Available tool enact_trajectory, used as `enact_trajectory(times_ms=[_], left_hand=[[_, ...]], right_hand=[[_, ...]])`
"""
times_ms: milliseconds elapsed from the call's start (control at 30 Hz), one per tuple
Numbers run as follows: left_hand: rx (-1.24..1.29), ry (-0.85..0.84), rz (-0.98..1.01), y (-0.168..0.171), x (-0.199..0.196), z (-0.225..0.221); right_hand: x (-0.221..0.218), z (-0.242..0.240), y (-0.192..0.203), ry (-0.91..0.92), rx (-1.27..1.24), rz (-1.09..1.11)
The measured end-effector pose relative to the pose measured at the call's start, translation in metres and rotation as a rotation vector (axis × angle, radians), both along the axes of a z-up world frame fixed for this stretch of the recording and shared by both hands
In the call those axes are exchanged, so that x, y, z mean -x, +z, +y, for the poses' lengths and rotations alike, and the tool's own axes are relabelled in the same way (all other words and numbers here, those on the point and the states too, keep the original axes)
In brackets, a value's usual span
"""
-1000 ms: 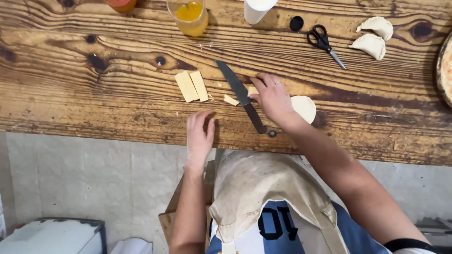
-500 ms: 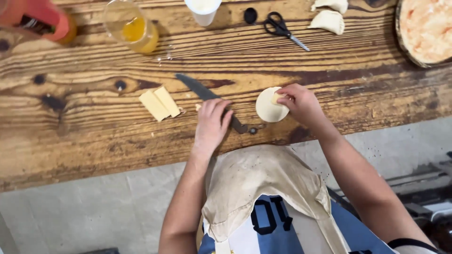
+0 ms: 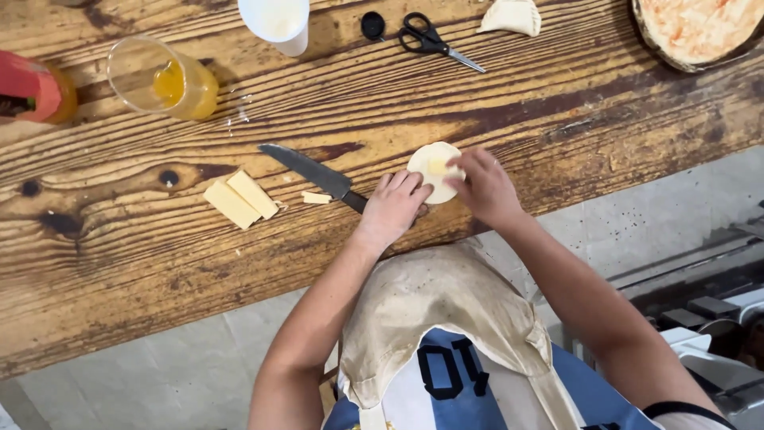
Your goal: Preparing empanadas by cutting cheese into strips, placing them on dough circles, and folding the dough.
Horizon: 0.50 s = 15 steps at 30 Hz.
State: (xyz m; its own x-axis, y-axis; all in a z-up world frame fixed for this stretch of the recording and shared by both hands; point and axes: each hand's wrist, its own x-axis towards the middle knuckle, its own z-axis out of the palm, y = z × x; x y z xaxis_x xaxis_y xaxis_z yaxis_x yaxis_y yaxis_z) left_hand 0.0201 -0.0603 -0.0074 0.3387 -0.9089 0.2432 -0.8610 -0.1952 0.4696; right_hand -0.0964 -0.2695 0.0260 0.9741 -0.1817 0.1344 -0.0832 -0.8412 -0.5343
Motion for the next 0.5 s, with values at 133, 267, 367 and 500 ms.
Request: enact_trajectory(times_ms=[133, 267, 367, 500], left_hand=[[0.174, -0.035, -0.154, -0.018, -0.003, -0.005], [0.232, -0.088, -0.184, 0.004, -0.009, -0.009], [0.201, -0.044, -0.089, -0.003, -0.006, -0.015], [0.104, 0.131, 0.242, 0.007, -0.012, -0.032]], right_hand=[[0.029, 0.010, -0.001, 0.095, 0.182, -0.028], [0.022, 0.012, -0.006, 0.083, 0.310, -0.171], [0.023, 0.010, -0.021, 0.107, 0.373, -0.236], [0.005, -0.002, -0.024, -0.033, 0.242, -0.069]])
